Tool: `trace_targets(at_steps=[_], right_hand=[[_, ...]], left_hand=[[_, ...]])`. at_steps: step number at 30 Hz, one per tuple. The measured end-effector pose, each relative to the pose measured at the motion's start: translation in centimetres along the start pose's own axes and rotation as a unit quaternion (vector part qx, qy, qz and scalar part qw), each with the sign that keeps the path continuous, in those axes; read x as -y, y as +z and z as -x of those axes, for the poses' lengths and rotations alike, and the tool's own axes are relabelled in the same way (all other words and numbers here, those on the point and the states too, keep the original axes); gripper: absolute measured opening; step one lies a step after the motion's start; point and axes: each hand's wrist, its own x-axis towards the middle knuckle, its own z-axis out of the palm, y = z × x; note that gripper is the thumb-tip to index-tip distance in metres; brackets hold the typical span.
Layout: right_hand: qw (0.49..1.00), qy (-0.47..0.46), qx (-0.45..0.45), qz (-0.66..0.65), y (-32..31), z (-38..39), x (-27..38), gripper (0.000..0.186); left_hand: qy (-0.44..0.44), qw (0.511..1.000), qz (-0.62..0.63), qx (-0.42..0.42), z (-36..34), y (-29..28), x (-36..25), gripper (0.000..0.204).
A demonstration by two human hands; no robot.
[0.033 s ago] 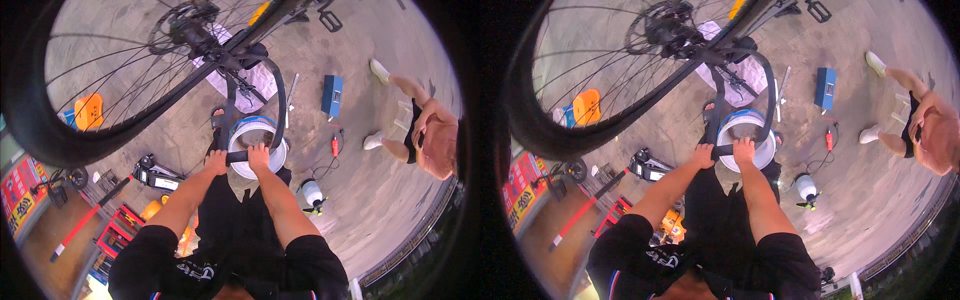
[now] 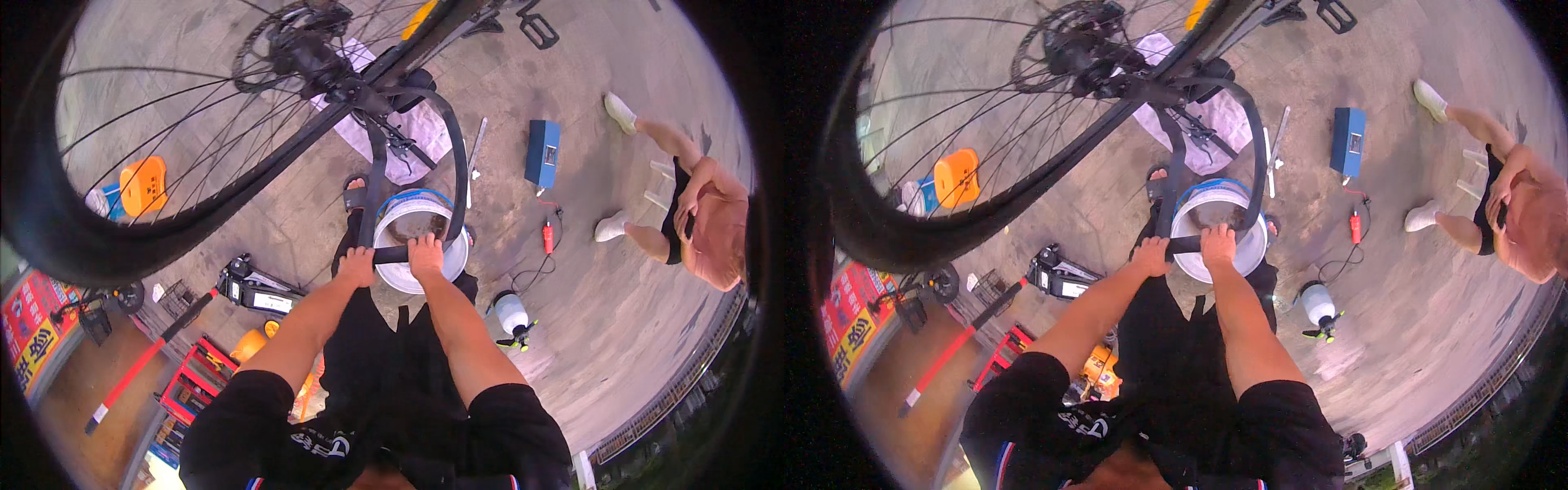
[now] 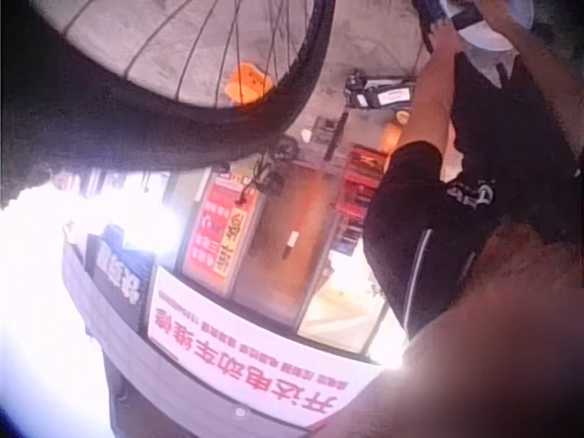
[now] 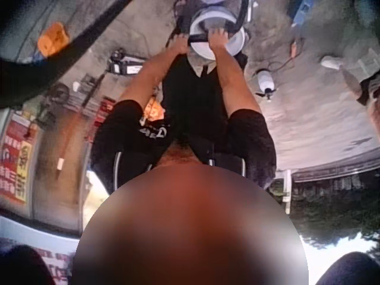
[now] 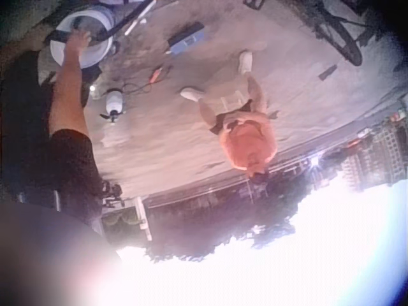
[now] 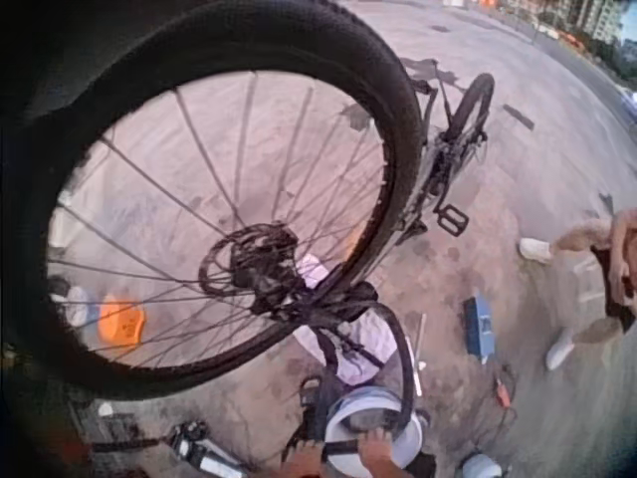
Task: The person applies a patch to a bicycle inner tube, presses it into place, and uses a screwdriver to secure the valve area. The inner tube is then reinserted into the tire and the tire is held up for inspection.
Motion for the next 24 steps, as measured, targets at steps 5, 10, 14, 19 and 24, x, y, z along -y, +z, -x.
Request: trace_targets(at_steps=[5,10,14,19,24], right_hand=[[0.999,-0.004,-0.03,0.035,2.0,-1.0,-4.1,0.045],[0.991,-0.024,-0.1,-0.087,-0.3,1.4,-5.6,0.057],[0.961,0.003,-0.065,-0.269,-6.8,1.9,-2.3,0.05],[0.71,-0.187,-0.121,-0.668,-23.5,3.3,8.1,0.032],[0.482,-0.277,-0.083,-0.827,-41.7,10.7,16.5,0.039]], left_hand=[[0.043,0.996,0.078,-0.01,-3.5,2.4,-2.1,0.063],[0.107,0.94,0.273,-0.177,-0.3,2.0,-1.2,0.047],[-0.001,0.82,0.56,-0.123,6.8,-4.6,-0.8,0.04],[0.249,0.259,0.92,-0.154,19.9,-16.9,0.9,0.053],[0.223,0.394,0.78,-0.432,30.6,-24.7,1.1,0.042]])
